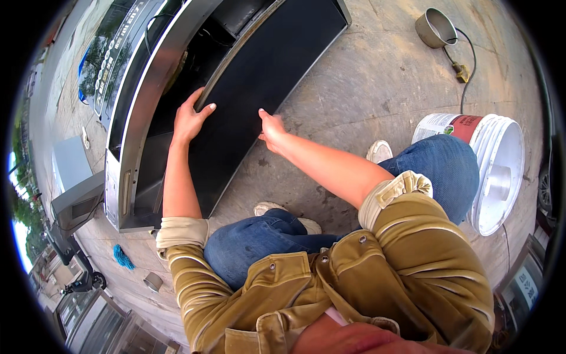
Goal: The person retrieves spray cans from a cluttered workshop and moves outdoors to assemble a stainless steel appliance. They repeatedly fit and adjust a black rectangular panel into the front of the unit, checking alignment and fit.
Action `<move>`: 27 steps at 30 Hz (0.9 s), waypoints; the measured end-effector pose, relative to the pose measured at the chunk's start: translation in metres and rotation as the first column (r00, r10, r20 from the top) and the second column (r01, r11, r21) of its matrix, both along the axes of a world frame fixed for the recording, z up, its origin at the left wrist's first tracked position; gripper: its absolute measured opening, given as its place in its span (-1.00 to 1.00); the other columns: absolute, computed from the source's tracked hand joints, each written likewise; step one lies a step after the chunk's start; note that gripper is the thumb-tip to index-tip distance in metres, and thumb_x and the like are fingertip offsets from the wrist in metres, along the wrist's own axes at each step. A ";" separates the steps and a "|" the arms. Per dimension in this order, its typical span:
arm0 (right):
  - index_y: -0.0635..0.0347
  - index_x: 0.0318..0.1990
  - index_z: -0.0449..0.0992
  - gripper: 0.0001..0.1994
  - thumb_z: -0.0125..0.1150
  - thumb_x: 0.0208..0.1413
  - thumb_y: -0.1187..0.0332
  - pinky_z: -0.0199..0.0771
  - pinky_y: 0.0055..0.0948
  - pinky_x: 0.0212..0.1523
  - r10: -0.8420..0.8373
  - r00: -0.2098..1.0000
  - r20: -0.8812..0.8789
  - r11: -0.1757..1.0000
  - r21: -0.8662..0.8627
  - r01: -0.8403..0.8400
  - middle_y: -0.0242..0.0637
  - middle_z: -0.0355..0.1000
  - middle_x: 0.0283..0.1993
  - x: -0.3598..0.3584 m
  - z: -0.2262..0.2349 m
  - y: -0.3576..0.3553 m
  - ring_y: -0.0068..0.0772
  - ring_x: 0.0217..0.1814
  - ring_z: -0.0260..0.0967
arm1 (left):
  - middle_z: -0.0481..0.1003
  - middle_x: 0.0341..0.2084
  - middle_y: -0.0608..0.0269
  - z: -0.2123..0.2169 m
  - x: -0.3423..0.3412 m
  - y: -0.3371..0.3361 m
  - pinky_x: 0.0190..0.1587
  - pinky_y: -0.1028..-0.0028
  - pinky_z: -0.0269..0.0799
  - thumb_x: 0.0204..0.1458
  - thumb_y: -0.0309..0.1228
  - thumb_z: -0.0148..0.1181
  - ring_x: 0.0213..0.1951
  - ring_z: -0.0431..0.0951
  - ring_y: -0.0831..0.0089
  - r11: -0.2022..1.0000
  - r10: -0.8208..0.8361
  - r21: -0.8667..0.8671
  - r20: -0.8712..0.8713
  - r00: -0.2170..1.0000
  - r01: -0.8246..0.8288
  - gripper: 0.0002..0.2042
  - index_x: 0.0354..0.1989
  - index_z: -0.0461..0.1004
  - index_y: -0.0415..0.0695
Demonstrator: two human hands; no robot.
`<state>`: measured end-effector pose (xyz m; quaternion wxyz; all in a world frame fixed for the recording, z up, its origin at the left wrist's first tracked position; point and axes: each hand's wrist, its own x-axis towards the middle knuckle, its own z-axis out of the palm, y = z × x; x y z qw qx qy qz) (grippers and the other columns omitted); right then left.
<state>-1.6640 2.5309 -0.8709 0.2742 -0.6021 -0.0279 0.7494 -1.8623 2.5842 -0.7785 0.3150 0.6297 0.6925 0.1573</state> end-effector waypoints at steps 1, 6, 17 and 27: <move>0.38 0.22 0.06 -0.44 -0.08 0.25 0.10 0.24 -0.01 0.11 0.021 1.000 0.011 1.000 -0.015 -0.020 -0.02 0.13 0.25 0.003 0.013 0.001 -0.11 0.16 0.22 | 0.50 -0.09 0.05 -0.002 -0.003 -0.001 0.05 0.40 0.30 -0.15 -0.27 0.33 -0.02 0.49 0.23 1.000 0.001 0.010 0.019 1.000 -0.001 -0.43 0.10 0.38 -0.11; 0.48 0.08 0.28 -0.44 0.02 0.18 0.07 0.24 -0.20 0.16 0.032 0.983 0.183 0.999 -0.009 -0.031 0.17 0.25 0.17 0.005 -0.001 0.002 0.02 0.25 0.20 | 0.50 -0.10 0.08 -0.003 0.007 0.005 0.05 0.47 0.29 -0.14 -0.34 0.33 -0.03 0.48 0.37 1.000 0.001 -0.022 0.146 0.989 0.003 -0.45 0.09 0.37 -0.23; 0.54 0.01 0.34 -0.45 0.03 0.18 0.07 0.28 -0.22 0.14 0.139 0.982 0.129 0.990 -0.022 -0.138 0.18 0.29 0.13 0.017 0.015 0.011 0.02 0.21 0.25 | 0.46 -0.06 0.06 -0.012 0.002 0.017 0.06 0.48 0.29 -0.11 -0.35 0.33 -0.02 0.45 0.38 0.996 -0.006 -0.089 0.189 0.982 0.024 -0.42 0.10 0.33 -0.34; 0.51 0.03 0.35 -0.44 0.03 0.17 0.05 0.30 -0.20 0.12 0.190 0.975 0.118 0.982 -0.022 -0.189 0.16 0.32 0.11 0.015 0.007 0.005 0.03 0.18 0.28 | 0.47 -0.07 0.08 -0.019 0.004 0.013 0.04 0.48 0.31 -0.10 -0.32 0.34 -0.04 0.45 0.39 0.989 0.076 -0.144 0.252 0.965 -0.041 -0.42 0.09 0.34 -0.34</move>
